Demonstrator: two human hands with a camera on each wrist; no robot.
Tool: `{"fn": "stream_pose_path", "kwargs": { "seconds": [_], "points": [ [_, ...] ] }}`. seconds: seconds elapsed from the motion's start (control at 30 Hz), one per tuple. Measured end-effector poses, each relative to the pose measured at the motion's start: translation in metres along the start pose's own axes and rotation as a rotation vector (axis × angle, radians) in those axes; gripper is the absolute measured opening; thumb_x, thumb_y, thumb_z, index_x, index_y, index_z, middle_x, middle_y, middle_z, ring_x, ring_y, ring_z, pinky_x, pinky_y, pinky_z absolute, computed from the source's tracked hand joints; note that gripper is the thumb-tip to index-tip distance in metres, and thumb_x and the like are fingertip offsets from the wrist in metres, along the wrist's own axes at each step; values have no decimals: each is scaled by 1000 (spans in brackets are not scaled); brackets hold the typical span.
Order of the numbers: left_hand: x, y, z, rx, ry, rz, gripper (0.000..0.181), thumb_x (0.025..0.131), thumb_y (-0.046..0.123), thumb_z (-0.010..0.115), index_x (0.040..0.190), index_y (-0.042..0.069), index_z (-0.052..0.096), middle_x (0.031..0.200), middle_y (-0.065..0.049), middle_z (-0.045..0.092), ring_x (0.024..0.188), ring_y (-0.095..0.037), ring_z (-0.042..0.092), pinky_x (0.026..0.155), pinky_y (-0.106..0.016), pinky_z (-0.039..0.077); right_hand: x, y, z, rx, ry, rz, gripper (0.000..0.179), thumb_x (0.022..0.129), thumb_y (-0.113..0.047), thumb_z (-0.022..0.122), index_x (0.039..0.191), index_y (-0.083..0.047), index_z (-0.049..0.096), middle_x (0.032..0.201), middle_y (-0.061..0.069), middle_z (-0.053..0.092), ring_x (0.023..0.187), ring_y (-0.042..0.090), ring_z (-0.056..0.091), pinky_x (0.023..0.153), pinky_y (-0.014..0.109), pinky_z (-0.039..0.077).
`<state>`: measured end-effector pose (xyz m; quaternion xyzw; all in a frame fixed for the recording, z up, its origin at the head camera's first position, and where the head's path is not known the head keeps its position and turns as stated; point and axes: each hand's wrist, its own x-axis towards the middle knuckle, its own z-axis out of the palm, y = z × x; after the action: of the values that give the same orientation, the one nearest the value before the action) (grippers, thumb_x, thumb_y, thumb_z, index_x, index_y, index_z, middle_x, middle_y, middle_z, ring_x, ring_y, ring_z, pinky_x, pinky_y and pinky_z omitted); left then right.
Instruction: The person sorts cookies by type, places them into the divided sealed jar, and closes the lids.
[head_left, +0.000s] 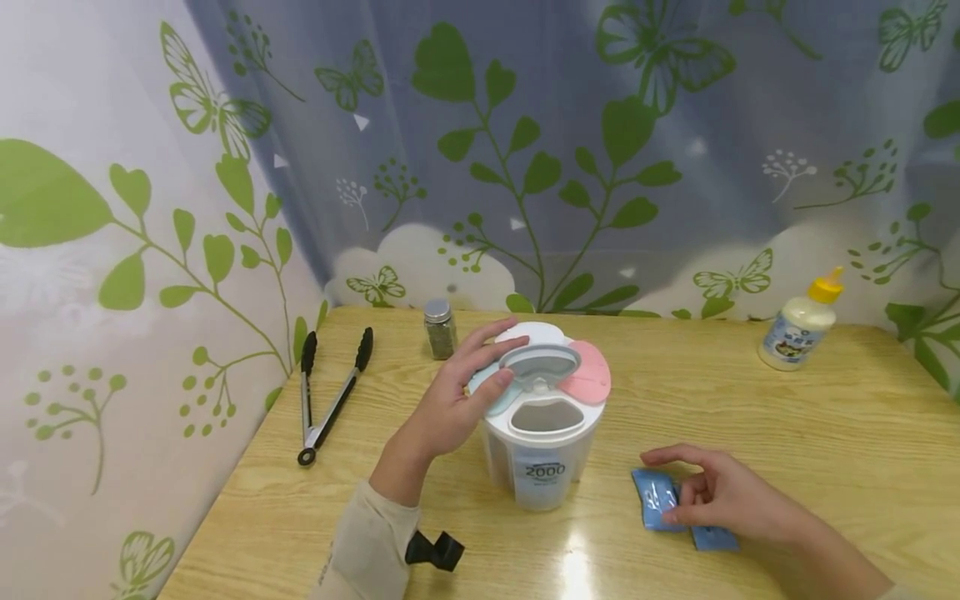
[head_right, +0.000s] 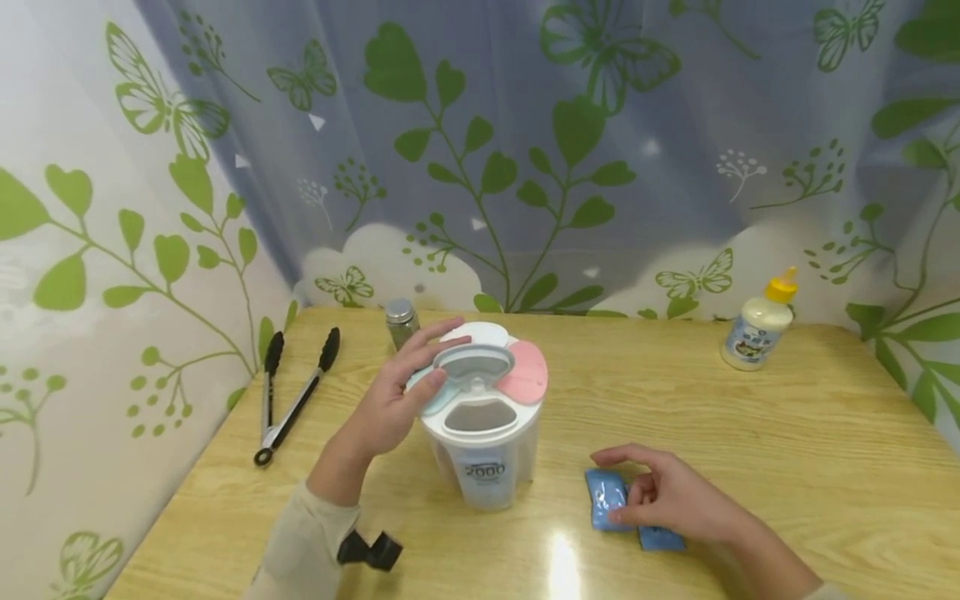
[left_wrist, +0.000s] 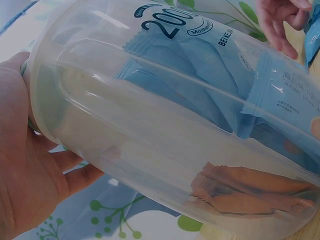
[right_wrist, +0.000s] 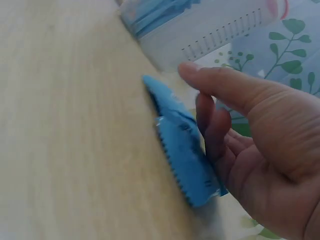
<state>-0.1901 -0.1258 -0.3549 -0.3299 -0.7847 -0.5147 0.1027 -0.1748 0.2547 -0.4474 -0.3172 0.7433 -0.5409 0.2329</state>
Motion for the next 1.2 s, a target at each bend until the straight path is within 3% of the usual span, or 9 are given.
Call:
{"fn": "stream_pose_path", "kwargs": {
  "seconds": [0.13,0.23,0.47,0.6,0.7,0.9,1.07,1.2],
  "points": [
    [0,-1,0,0,2,-2,46,105,40,47,142,14,57,160,4,35,146,-19,35,113,-52,37,-1,4,4,-79,57,44,62,86,-13,77,141,0,50,129,-6,62,63,-2,55,53,23,50],
    [0,-1,0,2,2,-2,46,105,40,47,142,15,57,160,5,35,146,-19,35,112,-52,37,0,5,6,-133,93,63,63,84,-17,80,139,-1,53,105,-1,68,60,0,52,51,23,48],
    [0,1,0,3,2,1,42,105,32,49,142,14,57,160,3,35,147,-23,35,113,-54,36,3,2,9,-207,134,74,61,84,-20,81,135,1,56,88,4,69,56,2,52,48,24,46],
    [-1,1,0,7,-1,-4,42,105,32,49,142,14,57,160,3,34,148,-22,33,114,-55,35,5,3,8,-207,161,122,54,87,-21,78,134,-4,60,60,-7,49,49,-1,45,43,23,42],
    [-1,0,1,5,-4,-10,43,105,34,49,142,15,57,160,4,34,147,-18,33,114,-53,35,5,6,6,-176,186,151,49,91,-22,74,135,-6,61,57,-9,44,45,-1,40,40,24,40],
    [-1,-1,1,0,-4,-11,45,105,37,48,142,14,57,160,5,34,147,-17,33,114,-53,35,5,10,3,-40,199,150,49,95,-16,69,138,3,56,52,7,46,45,6,43,40,28,41],
    [-1,-1,1,1,-1,-5,45,105,38,48,142,14,57,160,5,34,146,-18,35,113,-53,36,4,7,-1,21,211,191,50,96,-16,67,139,6,54,56,-7,48,49,7,45,44,29,42],
    [0,-2,1,1,1,0,44,105,37,48,142,14,57,160,5,35,146,-19,36,113,-52,37,5,-2,-4,21,248,246,51,97,-23,66,139,3,55,59,-8,50,53,5,47,47,26,43]
  ]
}}
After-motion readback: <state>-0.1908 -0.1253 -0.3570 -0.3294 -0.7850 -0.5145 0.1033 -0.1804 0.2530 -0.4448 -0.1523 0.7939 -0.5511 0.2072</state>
